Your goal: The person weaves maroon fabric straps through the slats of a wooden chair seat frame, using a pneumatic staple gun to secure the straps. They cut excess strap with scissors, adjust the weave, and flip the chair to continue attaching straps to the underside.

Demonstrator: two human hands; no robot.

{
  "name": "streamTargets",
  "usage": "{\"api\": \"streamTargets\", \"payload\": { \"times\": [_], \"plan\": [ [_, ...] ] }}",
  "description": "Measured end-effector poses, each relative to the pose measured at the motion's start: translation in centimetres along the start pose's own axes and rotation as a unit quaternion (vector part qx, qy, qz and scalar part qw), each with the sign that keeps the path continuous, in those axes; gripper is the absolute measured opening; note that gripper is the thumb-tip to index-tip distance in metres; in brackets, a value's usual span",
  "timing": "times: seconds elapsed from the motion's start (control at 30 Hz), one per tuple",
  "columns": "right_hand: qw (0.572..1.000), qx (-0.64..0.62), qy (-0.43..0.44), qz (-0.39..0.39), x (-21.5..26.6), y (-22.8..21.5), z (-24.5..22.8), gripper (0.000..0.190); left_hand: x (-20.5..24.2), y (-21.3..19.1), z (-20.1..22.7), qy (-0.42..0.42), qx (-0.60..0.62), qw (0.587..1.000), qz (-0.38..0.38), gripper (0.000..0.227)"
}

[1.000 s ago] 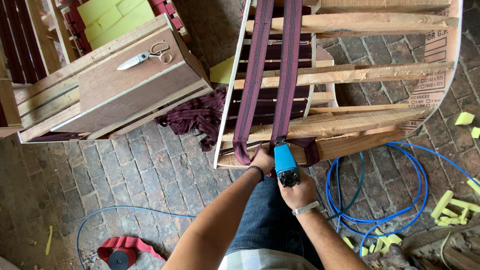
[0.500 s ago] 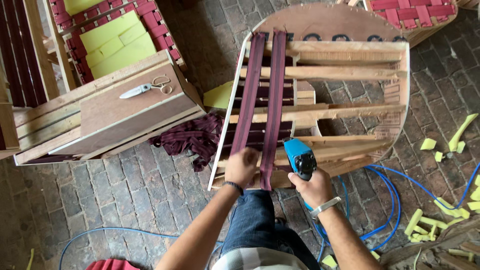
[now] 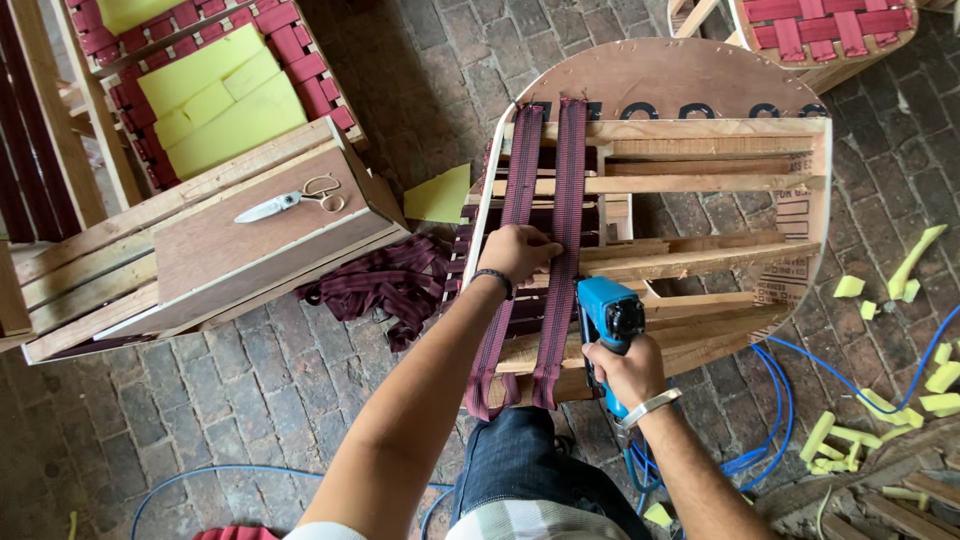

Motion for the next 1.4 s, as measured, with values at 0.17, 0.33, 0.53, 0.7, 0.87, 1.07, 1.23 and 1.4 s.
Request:
{"api": "streamTargets", "payload": {
  "times": [0.17,0.33,0.53,0.7,0.87,1.07,1.23,1.4],
  "plan": [
    [0.998,0.049,0.004,0.026,0.4,0.4,0.7,0.022,-0.3,0.0,0.0,-0.023,-0.005,1.0,-0.012,0.024],
    [0.998,0.049,0.019,0.029,0.3,0.7,1.2,0.015,-0.2,0.0,0.2,-0.059,0.029,0.997,-0.028,0.021],
    [0.998,0.051,0.015,0.042,1.0,0.9,0.8,0.013,-0.1,-0.1,0.2,-0.076,0.01,0.996,-0.039,0.022],
    [0.998,0.064,-0.008,0.028,0.4,1.7,0.2,0.017,-0.8,0.0,0.2,-0.066,0.037,0.995,-0.058,0.022],
    [0.973,0.146,-0.169,0.048,0.3,2.3,-2.1,0.018,-1.5,0.5,-0.3,-0.066,0.051,0.995,-0.064,0.02],
    [0.998,0.059,-0.001,0.023,-0.7,0.6,-3.3,0.015,-1.5,0.3,-0.3,-0.058,0.05,0.995,-0.063,0.025],
    [0.999,-0.036,0.002,0.002,-5.6,-0.6,-9.0,0.013,-1.2,0.0,0.0,-0.085,0.034,0.994,-0.055,0.023],
    [1.0,0.005,-0.008,-0.01,-9.9,0.5,-12.6,0.018,-0.8,-0.3,0.5,-0.09,0.031,0.994,-0.048,0.025]
  ]
}}
Point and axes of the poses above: each hand's wrist, its own x-axis away from the middle knuckle, its own y-axis out of the palm, z = x × y, the point moved 8 cm from there along -x, towards the middle knuckle, and after that the axes turned 15 degrees about z, right-handed, at the moved point
